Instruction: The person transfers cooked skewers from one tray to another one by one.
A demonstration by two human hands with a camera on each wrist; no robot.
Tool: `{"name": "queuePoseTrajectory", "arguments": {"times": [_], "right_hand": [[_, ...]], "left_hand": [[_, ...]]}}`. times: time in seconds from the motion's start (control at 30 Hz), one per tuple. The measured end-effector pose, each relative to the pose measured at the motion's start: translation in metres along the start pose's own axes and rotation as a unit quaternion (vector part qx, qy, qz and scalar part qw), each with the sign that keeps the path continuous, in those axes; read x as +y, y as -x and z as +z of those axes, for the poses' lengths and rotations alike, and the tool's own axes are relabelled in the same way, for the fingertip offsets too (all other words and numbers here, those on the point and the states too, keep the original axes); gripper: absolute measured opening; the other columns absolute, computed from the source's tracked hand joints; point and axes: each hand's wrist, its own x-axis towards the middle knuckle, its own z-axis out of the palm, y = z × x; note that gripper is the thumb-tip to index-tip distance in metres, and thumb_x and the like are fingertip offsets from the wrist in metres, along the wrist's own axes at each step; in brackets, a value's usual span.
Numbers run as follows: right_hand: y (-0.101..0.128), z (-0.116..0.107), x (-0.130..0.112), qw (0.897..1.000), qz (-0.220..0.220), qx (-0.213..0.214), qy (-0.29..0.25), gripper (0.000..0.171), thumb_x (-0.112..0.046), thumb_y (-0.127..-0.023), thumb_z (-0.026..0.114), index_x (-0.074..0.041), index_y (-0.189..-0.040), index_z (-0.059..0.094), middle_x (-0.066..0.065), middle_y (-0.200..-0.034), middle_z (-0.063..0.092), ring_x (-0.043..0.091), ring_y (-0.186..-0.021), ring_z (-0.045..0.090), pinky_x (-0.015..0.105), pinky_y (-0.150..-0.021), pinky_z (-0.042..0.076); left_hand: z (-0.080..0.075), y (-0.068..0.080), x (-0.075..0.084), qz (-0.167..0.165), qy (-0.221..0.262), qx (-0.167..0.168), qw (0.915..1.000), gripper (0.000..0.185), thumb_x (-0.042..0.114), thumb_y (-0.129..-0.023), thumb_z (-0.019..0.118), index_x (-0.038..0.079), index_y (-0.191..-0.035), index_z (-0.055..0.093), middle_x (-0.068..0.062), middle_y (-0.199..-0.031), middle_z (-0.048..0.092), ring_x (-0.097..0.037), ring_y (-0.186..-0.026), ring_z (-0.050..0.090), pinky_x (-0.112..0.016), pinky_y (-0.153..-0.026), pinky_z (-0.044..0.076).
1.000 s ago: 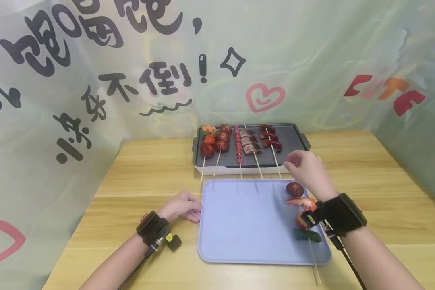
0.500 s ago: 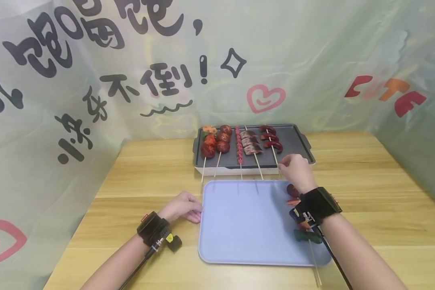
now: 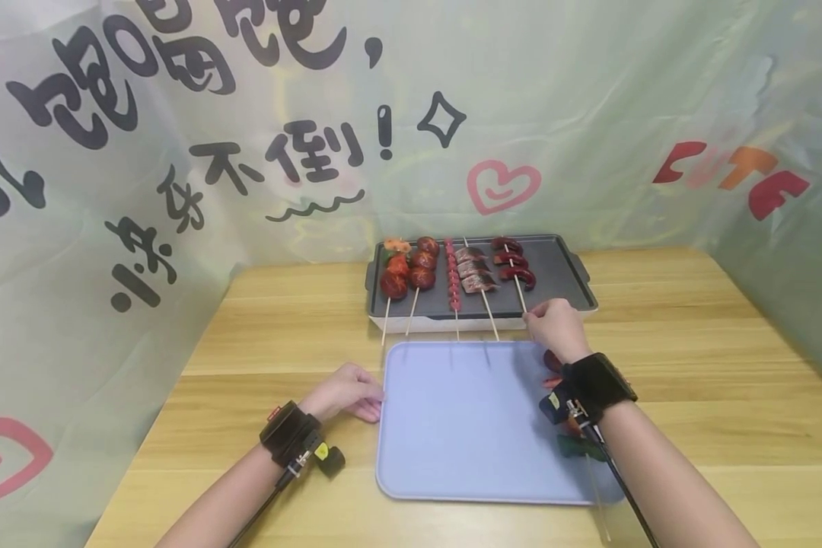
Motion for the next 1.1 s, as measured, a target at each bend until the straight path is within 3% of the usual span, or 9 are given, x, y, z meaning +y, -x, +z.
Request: {"name": "queuePoseTrajectory", "arguments": {"times": [0.13, 0.37, 1.1], "right_hand": [[-0.0021, -0.0013, 0.0008, 0.997, 0.027, -0.031, -0.069, 0.031, -0.010, -0.092, 0.049, 0.018, -0.104, 0.055, 0.011, -0.075, 0.064, 0.009, -0.063, 0.055, 0.026, -0.059, 0.056], [-0.0057, -0.0036, 0.0004, 0.987, 0.073, -0.061, -0.130, 0.035, -0.010, -0.094, 0.047, 0.019, -0.113, 0.049, 0.006, -0.077, 0.063, 0.005, -0.066, 0.056, 0.025, -0.065, 0.058], [-0.0056, -0.0052, 0.0019, 0.980, 0.095, -0.079, -0.158, 0.035, -0.010, -0.096, 0.044, 0.018, -0.117, 0.044, 0.007, -0.084, 0.060, 0.007, -0.071, 0.056, 0.025, -0.071, 0.056]], "left_hand": [[0.0004, -0.0007, -0.0007, 0.003, 0.000, -0.001, 1.0000, 0.013, -0.003, -0.082, 0.059, -0.015, -0.084, 0.062, -0.009, -0.058, 0.060, -0.015, -0.050, 0.060, -0.028, -0.054, 0.059], [0.0001, -0.0017, -0.0010, 0.000, 0.002, -0.002, 1.0000, 0.013, -0.002, -0.081, 0.060, -0.015, -0.084, 0.062, -0.010, -0.059, 0.060, -0.015, -0.050, 0.061, -0.029, -0.055, 0.059], [0.0004, -0.0009, -0.0020, 0.003, 0.003, 0.004, 1.0000, 0.013, -0.002, -0.082, 0.060, -0.015, -0.085, 0.062, -0.009, -0.059, 0.060, -0.015, -0.050, 0.060, -0.029, -0.055, 0.059]]}}
